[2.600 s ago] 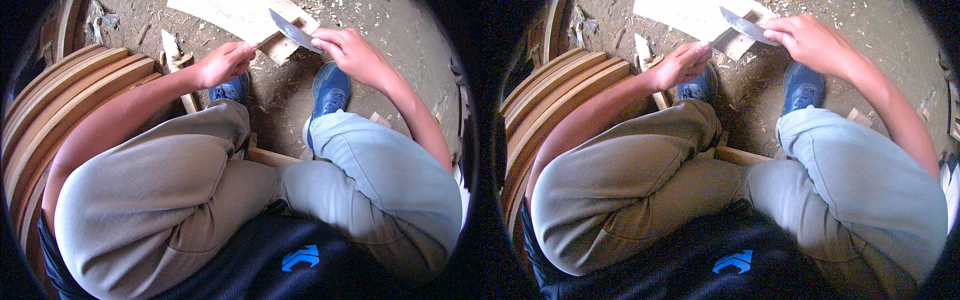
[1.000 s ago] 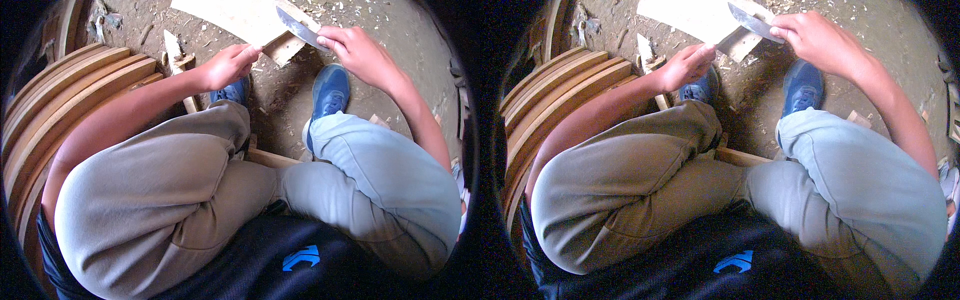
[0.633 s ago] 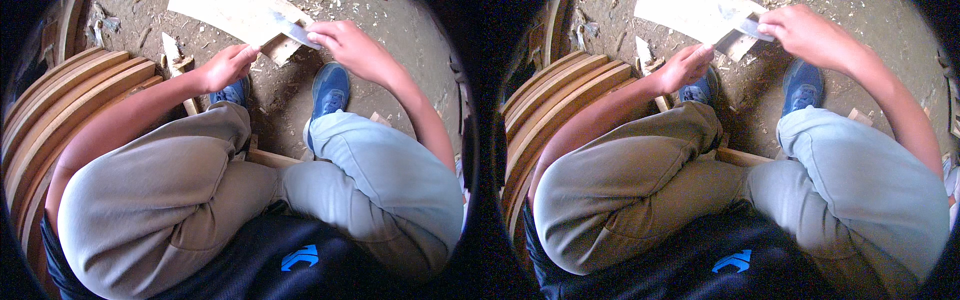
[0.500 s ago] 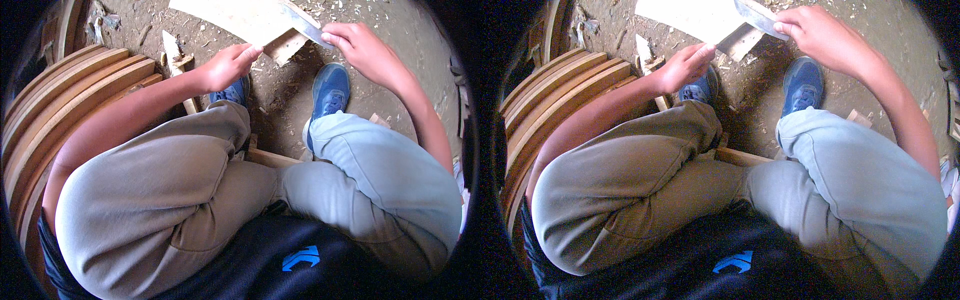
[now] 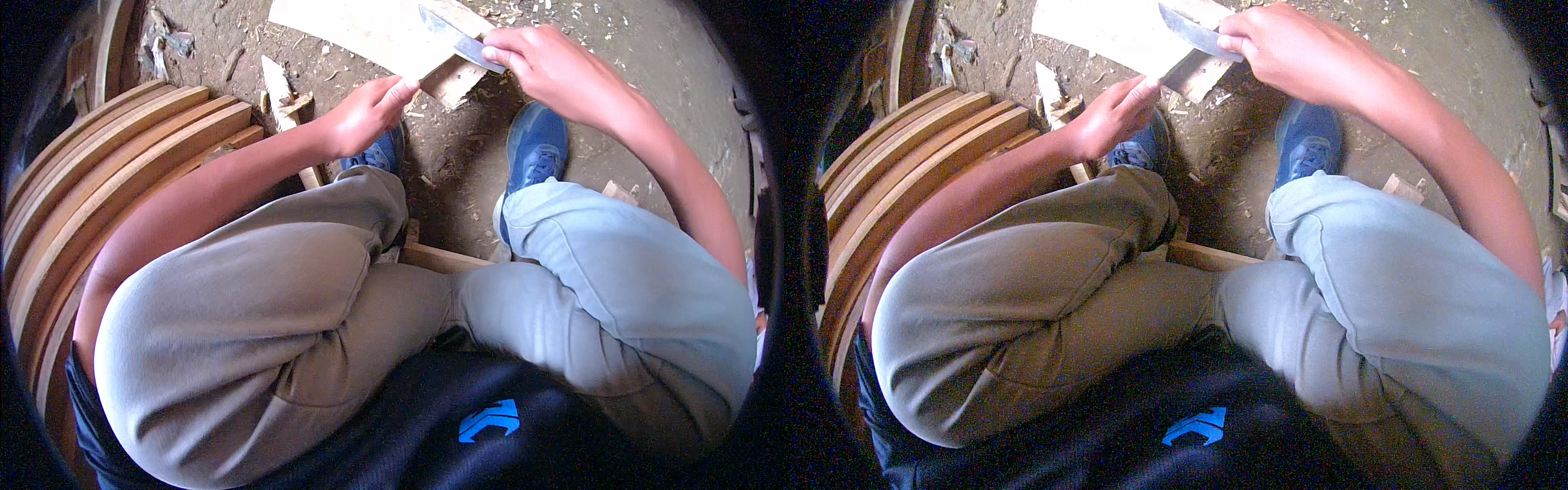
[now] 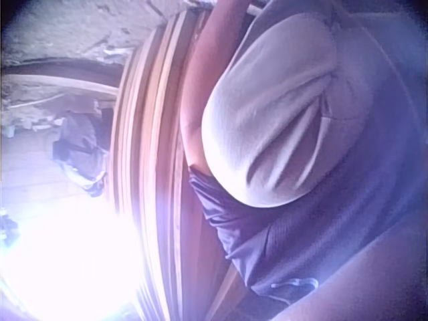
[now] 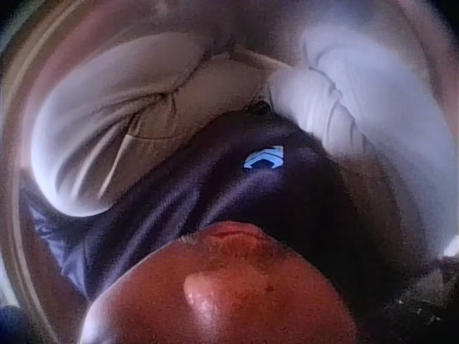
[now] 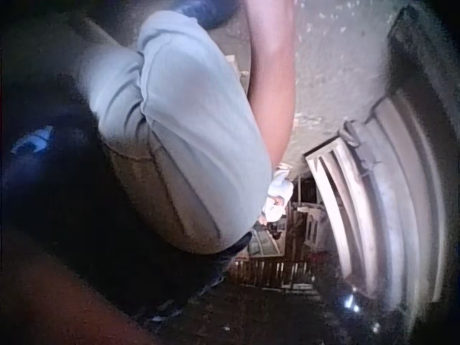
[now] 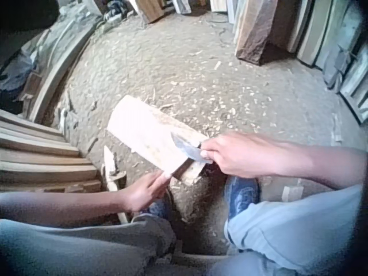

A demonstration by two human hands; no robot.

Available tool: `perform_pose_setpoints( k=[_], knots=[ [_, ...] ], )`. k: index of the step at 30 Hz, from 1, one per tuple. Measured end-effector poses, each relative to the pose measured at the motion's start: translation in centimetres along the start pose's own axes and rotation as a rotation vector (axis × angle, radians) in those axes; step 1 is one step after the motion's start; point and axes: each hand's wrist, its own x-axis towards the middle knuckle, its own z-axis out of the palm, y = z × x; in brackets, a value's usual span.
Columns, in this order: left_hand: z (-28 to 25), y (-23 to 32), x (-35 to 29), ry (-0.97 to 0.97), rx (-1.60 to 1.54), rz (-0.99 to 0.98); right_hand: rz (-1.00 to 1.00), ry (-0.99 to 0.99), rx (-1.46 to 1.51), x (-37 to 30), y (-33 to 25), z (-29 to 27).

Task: The person sits on the floor and uses a knife to shave and shape a small piece of wood. They repeatedly pare the edges and inspect the piece, occasionally turning it over to work different sides.

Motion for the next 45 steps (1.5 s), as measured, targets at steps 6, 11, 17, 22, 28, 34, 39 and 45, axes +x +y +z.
perform_pose_setpoints(
  k=[6, 11, 17, 22, 28, 34, 39, 45],
  knots=[
    [0.6, 0.9, 0.8, -0.048, -0.083, -0.063, -0.017, -0.028, -0.035, 0.2, 0.5, 2.5],
    [0.1, 0.9, 0.3, -0.056, -0.058, -0.025, -0.042, 0.099, 0.035, -0.3, 2.7, 1.3],
    [-0.3, 0.0, 0.8, -0.048, 0.035, 0.003, 0.048, -0.069, -0.018, -2.4, 2.6, -0.9],
    [-0.1, 0.5, 0.7, -0.049, 0.008, -0.008, 0.030, -0.112, -0.085, -2.2, 2.5, -1.3],
    [-0.3, 0.4, 0.4, -0.047, 0.006, 0.020, -0.110, -0.031, -0.008, -1.3, 3.3, -0.3],
    [-0.3, -0.4, 0.9, -0.045, -0.024, 0.005, -0.108, -0.038, 0.085, -0.5, 4.0, 0.7],
    [0.2, -0.1, 0.7, -0.015, -0.094, -0.019, -0.141, 0.062, 0.087, 0.4, 3.3, 1.8],
    [-0.2, 0.6, 0.4, -0.063, -0.111, -0.050, -0.096, 0.024, 0.096, -0.1, 3.3, 0.8]
  ],
)
